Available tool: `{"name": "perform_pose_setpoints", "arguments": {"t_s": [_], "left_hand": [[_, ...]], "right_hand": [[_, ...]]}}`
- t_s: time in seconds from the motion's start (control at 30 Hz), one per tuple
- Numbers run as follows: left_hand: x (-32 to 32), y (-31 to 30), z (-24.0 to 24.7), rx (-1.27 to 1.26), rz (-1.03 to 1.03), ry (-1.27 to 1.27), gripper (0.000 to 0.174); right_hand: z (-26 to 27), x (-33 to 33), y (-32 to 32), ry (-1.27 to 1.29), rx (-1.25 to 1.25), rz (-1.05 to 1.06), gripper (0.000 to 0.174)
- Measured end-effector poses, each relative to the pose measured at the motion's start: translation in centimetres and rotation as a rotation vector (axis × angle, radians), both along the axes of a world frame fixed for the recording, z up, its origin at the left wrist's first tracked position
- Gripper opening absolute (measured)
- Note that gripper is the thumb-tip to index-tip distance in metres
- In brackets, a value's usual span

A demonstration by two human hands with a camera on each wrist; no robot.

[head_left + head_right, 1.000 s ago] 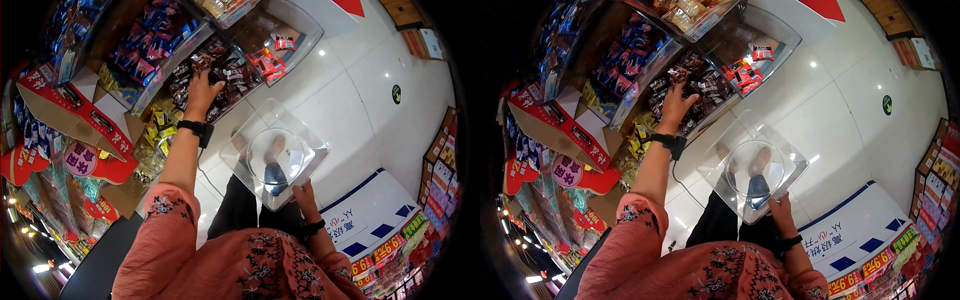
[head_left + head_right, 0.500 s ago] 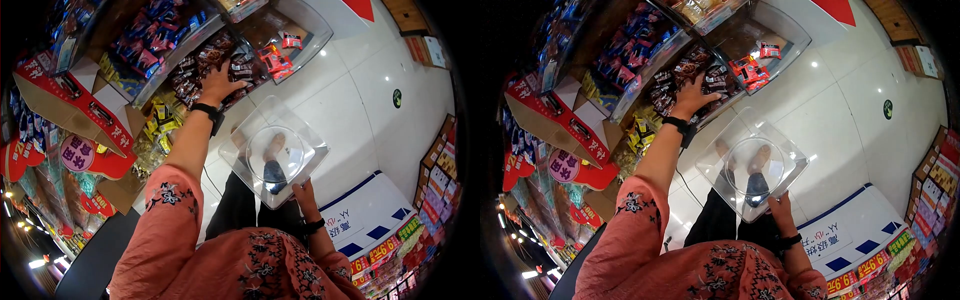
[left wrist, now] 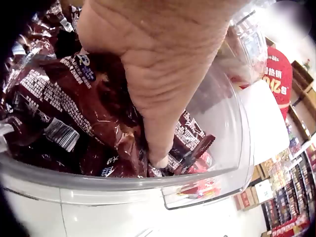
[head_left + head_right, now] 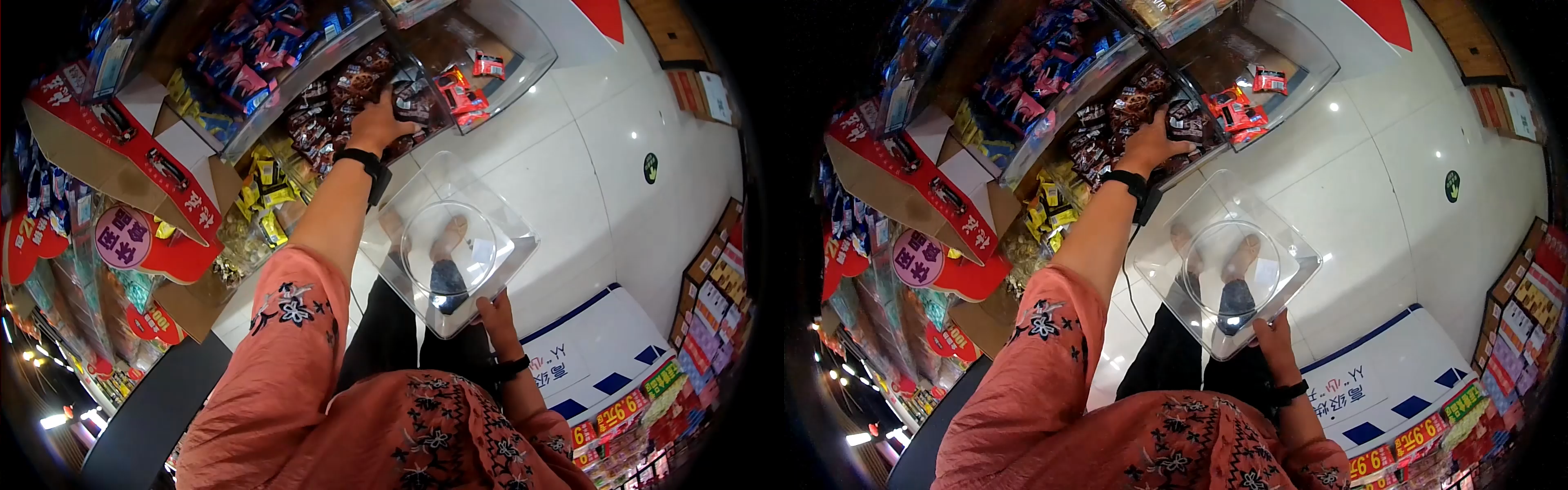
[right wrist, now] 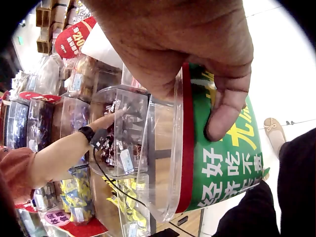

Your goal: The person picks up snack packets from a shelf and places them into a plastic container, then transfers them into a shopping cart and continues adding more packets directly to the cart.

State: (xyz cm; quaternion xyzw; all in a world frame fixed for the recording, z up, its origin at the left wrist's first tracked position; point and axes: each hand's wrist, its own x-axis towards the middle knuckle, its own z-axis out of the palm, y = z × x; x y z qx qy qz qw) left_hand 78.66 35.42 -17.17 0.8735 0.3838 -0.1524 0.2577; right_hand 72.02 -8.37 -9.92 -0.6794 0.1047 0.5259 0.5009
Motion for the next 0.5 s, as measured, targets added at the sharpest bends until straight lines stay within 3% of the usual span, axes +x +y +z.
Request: {"name": "perform_pose_setpoints", "arguments": {"t_s": [0.3, 0.5], "left_hand": [[-0.1, -0.3, -0.3, -0.05, -0.032, -0.097, 0.102], [-0.9, -0.3, -1.2, 0.02, -0.185, -0.263, 0.069]], "right_hand": [[-0.3, -0.3, 0.1, -0.006, -0.028, -0.006, 0.047], [-0.8, -0.5, 0.2, -0.008, -0.031, -0.014, 0.047]]}}
